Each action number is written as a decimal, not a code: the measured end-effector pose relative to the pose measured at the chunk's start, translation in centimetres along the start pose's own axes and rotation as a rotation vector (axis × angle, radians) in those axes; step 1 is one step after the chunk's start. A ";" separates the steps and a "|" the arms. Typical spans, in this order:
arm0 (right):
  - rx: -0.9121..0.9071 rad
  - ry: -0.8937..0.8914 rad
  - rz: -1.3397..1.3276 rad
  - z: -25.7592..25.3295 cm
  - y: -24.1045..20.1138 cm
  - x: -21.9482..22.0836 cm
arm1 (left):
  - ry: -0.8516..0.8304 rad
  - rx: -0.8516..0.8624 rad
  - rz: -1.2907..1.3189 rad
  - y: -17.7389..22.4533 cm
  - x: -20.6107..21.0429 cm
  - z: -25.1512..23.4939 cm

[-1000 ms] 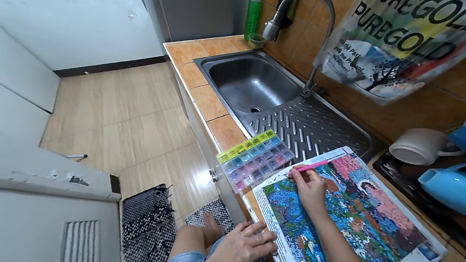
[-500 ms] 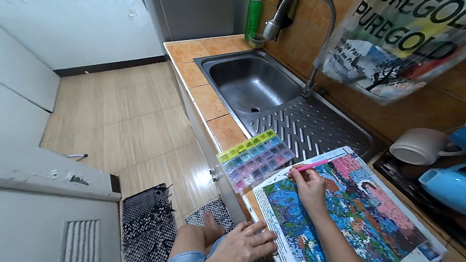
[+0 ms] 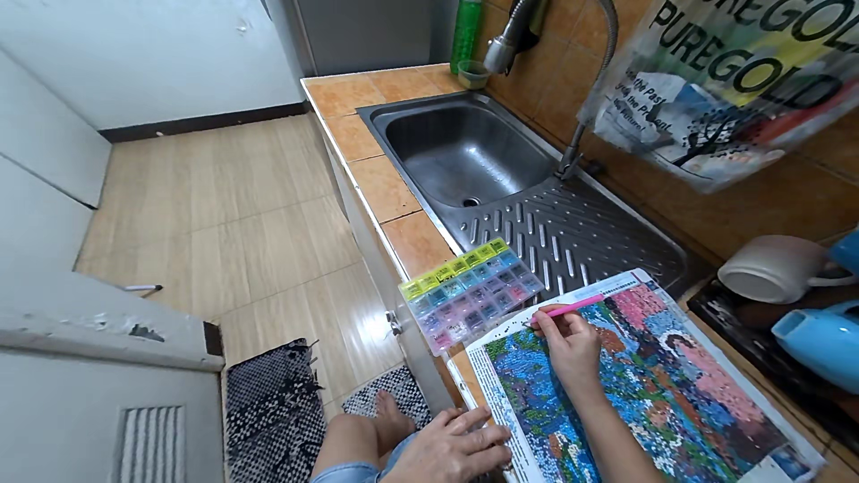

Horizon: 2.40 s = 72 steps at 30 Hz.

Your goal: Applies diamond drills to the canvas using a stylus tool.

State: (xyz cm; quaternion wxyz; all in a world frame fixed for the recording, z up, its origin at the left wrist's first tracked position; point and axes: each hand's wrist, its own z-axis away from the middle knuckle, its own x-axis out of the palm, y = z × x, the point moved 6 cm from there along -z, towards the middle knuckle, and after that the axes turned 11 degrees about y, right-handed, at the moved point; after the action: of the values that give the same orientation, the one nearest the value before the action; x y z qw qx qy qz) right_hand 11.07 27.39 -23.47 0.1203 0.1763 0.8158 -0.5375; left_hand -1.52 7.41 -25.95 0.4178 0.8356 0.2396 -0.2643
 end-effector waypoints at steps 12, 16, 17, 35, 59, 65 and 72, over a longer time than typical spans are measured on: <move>0.014 -0.015 0.040 0.0 0.0 -0.1 | 0.003 -0.005 0.001 0.0 0.1 0.1; 0.016 -0.020 0.023 0.1 -0.2 0.0 | 0.003 -0.001 0.001 0.0 0.1 0.1; 0.014 -0.016 0.018 0.1 -0.2 0.1 | 0.005 -0.001 0.002 0.0 0.1 0.1; 0.005 -0.033 0.031 0.3 -0.8 0.3 | 0.001 0.006 -0.005 -0.1 0.1 0.1; 0.013 -0.067 0.011 0.6 -0.9 1.1 | 0.010 0.016 -0.009 -0.1 -0.1 0.0; 0.118 -0.071 -0.075 0.5 -1.1 0.7 | 0.003 0.010 -0.014 -0.1 0.0 0.1; 0.156 -0.063 -0.194 3.1 -3.5 -2.3 | -0.009 -0.009 0.013 -0.1 0.1 0.1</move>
State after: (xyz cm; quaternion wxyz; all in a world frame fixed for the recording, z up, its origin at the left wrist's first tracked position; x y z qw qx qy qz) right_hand 11.77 22.96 -20.85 0.0793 0.0884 0.7804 -0.6139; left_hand -1.52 7.42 -26.10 0.4243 0.8340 0.2334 -0.2644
